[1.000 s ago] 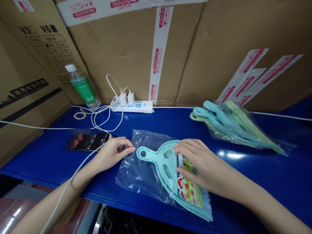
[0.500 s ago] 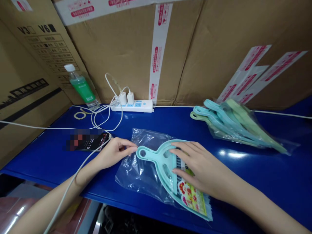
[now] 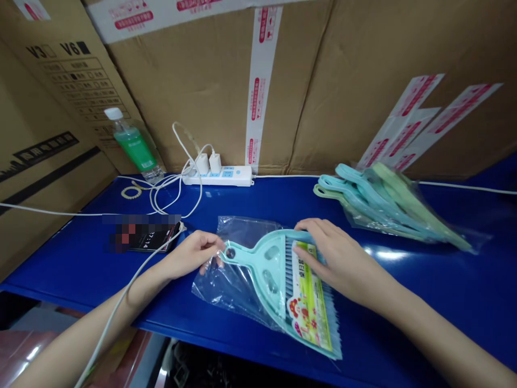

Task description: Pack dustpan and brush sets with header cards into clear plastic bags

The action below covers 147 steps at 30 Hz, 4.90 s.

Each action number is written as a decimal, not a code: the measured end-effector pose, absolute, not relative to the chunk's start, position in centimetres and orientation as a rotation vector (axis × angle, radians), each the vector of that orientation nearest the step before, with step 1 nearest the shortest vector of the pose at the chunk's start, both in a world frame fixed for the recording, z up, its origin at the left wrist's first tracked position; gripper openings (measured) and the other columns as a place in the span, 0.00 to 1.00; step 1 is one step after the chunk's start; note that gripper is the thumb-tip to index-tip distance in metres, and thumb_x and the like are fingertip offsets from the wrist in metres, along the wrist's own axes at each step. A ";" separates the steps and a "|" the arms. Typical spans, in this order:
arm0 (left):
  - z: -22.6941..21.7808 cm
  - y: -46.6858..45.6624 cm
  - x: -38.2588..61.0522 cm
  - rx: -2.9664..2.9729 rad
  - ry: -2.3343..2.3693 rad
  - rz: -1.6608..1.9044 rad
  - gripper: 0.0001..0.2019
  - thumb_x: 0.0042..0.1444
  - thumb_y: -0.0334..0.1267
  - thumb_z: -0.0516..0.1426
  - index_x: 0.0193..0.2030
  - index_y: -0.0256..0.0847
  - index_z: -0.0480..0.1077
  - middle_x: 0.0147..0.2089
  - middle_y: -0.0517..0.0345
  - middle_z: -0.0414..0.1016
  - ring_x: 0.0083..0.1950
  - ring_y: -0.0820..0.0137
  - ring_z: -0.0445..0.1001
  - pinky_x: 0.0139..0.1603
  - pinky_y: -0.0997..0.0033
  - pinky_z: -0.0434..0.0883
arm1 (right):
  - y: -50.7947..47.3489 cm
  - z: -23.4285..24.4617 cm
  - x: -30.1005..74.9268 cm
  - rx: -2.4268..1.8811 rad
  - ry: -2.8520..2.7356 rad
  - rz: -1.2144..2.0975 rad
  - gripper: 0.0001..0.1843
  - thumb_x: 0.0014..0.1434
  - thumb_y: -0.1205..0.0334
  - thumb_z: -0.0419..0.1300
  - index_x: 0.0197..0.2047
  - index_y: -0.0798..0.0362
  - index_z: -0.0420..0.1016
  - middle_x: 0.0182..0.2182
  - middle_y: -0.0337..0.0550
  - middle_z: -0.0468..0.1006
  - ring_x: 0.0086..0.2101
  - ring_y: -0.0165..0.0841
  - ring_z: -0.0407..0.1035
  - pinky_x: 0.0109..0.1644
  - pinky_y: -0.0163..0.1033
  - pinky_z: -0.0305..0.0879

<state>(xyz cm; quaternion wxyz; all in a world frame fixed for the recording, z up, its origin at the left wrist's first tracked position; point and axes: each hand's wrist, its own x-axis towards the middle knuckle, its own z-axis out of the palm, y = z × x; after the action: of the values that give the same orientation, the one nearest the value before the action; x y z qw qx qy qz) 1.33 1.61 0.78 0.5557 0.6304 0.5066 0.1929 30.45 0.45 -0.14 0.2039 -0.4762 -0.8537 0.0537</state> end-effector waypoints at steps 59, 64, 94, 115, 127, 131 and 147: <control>1.3 1.8 0.5 1.451 1.201 0.678 0.24 0.54 0.54 0.56 0.47 0.35 0.72 0.27 0.60 0.73 0.20 0.78 0.57 0.20 0.77 0.52 | 2.9 -1.9 30.7 -1.250 -1.483 1.423 0.31 0.45 0.47 0.70 0.51 0.49 0.77 0.53 0.49 0.76 0.50 0.46 0.72 0.55 0.57 0.69; 1.2 1.9 0.5 1.456 1.190 0.690 0.23 0.54 0.54 0.57 0.46 0.35 0.72 0.26 0.60 0.73 0.20 0.78 0.58 0.20 0.77 0.52 | 2.8 -1.8 30.4 -1.181 -1.525 1.472 0.32 0.44 0.48 0.71 0.53 0.48 0.77 0.53 0.49 0.76 0.50 0.46 0.71 0.55 0.55 0.70; 0.6 1.8 0.7 1.371 1.116 0.800 0.17 0.56 0.51 0.59 0.39 0.37 0.71 0.27 0.60 0.72 0.25 0.76 0.63 0.23 0.76 0.58 | 2.5 -2.3 30.0 -1.217 -1.352 1.453 0.33 0.44 0.47 0.71 0.53 0.46 0.74 0.49 0.46 0.77 0.41 0.40 0.74 0.44 0.48 0.74; 0.1 1.4 1.3 1.304 1.011 0.797 0.18 0.56 0.53 0.60 0.36 0.36 0.70 0.29 0.56 0.74 0.29 0.73 0.69 0.30 0.73 0.65 | 2.3 -3.2 28.9 -1.368 -1.590 0.765 0.19 0.53 0.47 0.59 0.45 0.46 0.78 0.34 0.44 0.74 0.36 0.42 0.69 0.43 0.51 0.65; 0.2 1.5 1.0 1.269 1.012 0.864 0.18 0.56 0.51 0.61 0.39 0.36 0.71 0.29 0.57 0.74 0.29 0.73 0.69 0.29 0.74 0.65 | 2.4 -1.8 30.3 -1.242 -1.702 1.159 0.32 0.49 0.46 0.66 0.57 0.46 0.71 0.45 0.48 0.72 0.40 0.43 0.70 0.43 0.51 0.69; 0.2 1.5 1.1 1.272 1.010 0.855 0.18 0.56 0.52 0.61 0.39 0.36 0.71 0.29 0.57 0.73 0.29 0.73 0.68 0.29 0.73 0.65 | 2.3 -2.4 30.1 -1.324 -1.728 1.013 0.31 0.51 0.45 0.63 0.57 0.48 0.72 0.42 0.48 0.70 0.37 0.43 0.69 0.42 0.54 0.69; 0.3 1.5 1.2 1.279 1.062 0.875 0.17 0.55 0.51 0.61 0.37 0.36 0.70 0.26 0.59 0.71 0.28 0.73 0.67 0.27 0.73 0.64 | 3.0 -2.5 30.4 -1.255 -1.248 1.337 0.20 0.58 0.53 0.57 0.54 0.41 0.70 0.29 0.36 0.66 0.31 0.35 0.67 0.35 0.42 0.69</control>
<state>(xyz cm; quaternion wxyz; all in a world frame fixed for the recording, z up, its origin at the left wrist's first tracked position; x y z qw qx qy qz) 1.18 1.53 0.31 0.5903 0.5495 0.4564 0.3759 30.42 3.03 -2.51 0.4455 -0.5065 -0.5036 0.5398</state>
